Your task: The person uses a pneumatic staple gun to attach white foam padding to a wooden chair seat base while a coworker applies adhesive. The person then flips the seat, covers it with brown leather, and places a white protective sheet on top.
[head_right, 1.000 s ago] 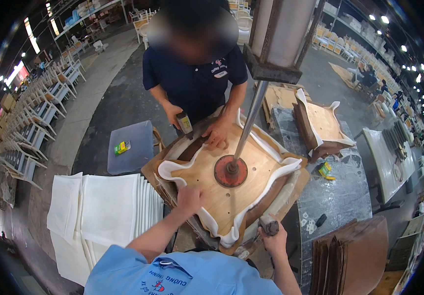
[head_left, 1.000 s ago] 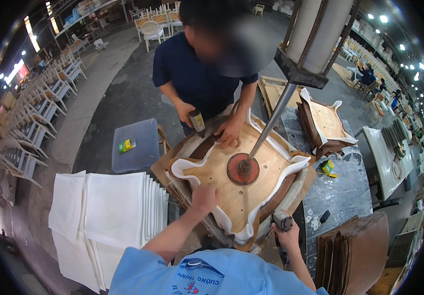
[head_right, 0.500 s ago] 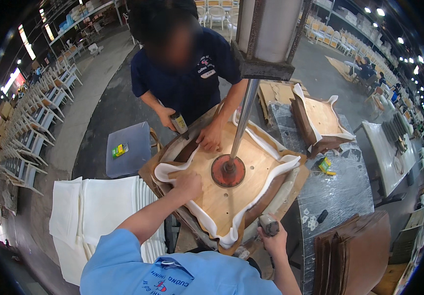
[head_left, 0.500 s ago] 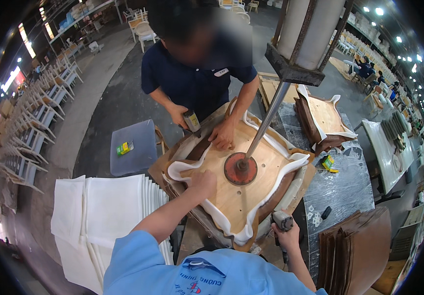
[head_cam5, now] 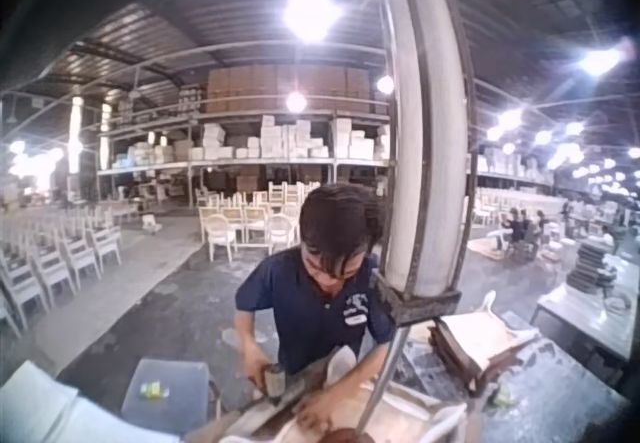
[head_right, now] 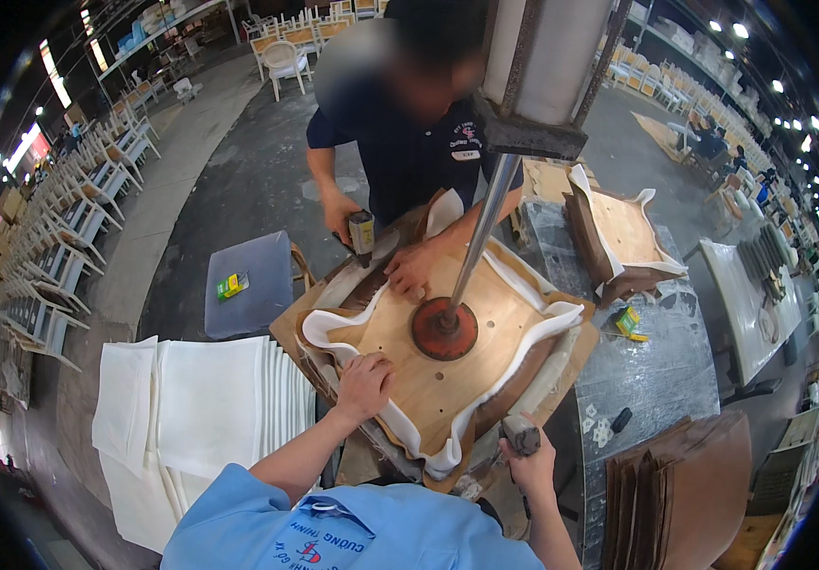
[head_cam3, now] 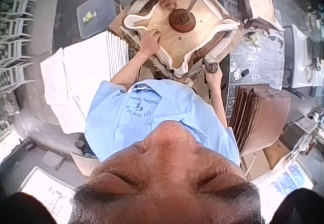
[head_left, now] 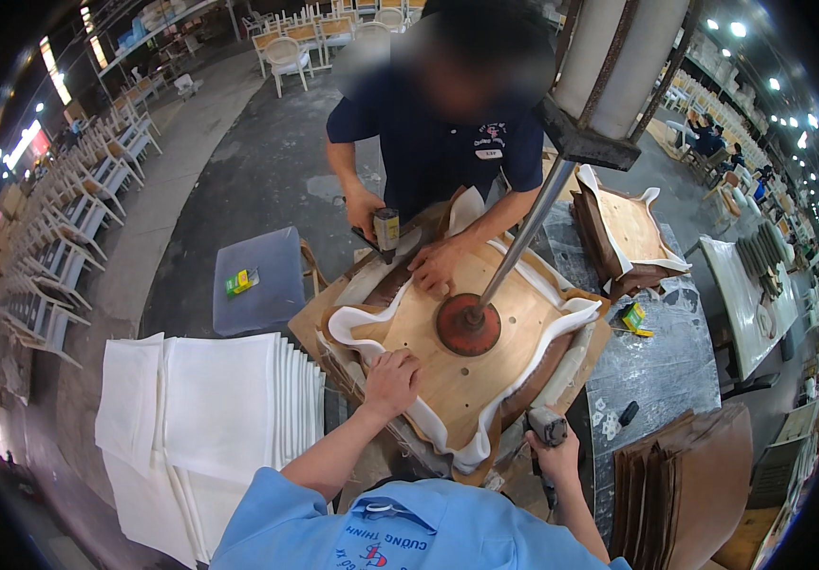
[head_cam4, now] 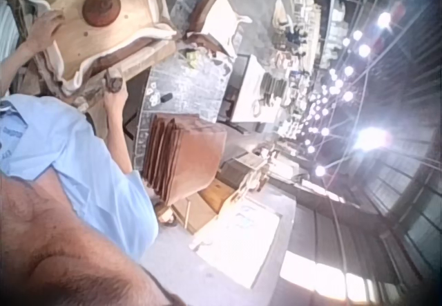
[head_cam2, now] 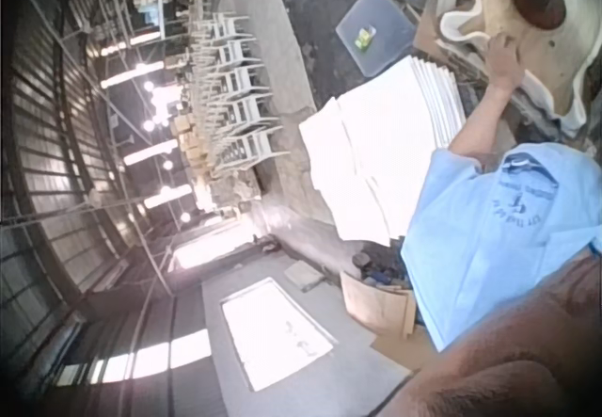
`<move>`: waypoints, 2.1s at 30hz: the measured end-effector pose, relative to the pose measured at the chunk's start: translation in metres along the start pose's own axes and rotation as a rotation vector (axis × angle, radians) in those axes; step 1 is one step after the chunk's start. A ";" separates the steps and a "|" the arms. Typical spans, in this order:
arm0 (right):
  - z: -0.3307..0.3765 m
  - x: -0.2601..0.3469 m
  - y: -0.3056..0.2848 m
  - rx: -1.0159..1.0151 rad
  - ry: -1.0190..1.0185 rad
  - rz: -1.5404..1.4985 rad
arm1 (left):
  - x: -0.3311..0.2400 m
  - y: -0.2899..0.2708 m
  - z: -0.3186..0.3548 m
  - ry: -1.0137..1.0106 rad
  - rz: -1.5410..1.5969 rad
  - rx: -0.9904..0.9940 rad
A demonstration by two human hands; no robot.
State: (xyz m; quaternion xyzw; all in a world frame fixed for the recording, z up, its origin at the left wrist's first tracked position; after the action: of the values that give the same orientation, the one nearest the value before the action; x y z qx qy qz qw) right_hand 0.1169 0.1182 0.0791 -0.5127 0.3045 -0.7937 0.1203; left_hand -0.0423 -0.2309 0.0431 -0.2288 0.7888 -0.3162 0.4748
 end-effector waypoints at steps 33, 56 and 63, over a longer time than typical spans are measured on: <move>0.001 -0.004 0.004 -0.003 0.022 -0.074 | -0.002 -0.002 -0.002 0.016 0.016 -0.013; -0.003 -0.004 0.002 0.006 0.026 0.021 | 0.000 0.000 -0.002 0.001 0.028 0.001; -0.004 -0.011 0.005 -0.016 -0.004 -0.010 | 0.000 -0.001 -0.002 0.010 0.026 -0.002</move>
State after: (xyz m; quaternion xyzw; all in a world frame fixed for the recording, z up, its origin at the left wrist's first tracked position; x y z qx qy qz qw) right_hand 0.1174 0.1216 0.0664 -0.5169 0.3081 -0.7907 0.1126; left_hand -0.0439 -0.2312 0.0446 -0.2175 0.7943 -0.3102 0.4749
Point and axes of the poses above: each hand's wrist, its own z-axis away from the middle knuckle, its own y-axis out of the palm, x = y × z, the point moved 7 cm from there along -z, towards the middle knuckle, and after that the axes turned 7 degrees about z, right-handed, at the moved point
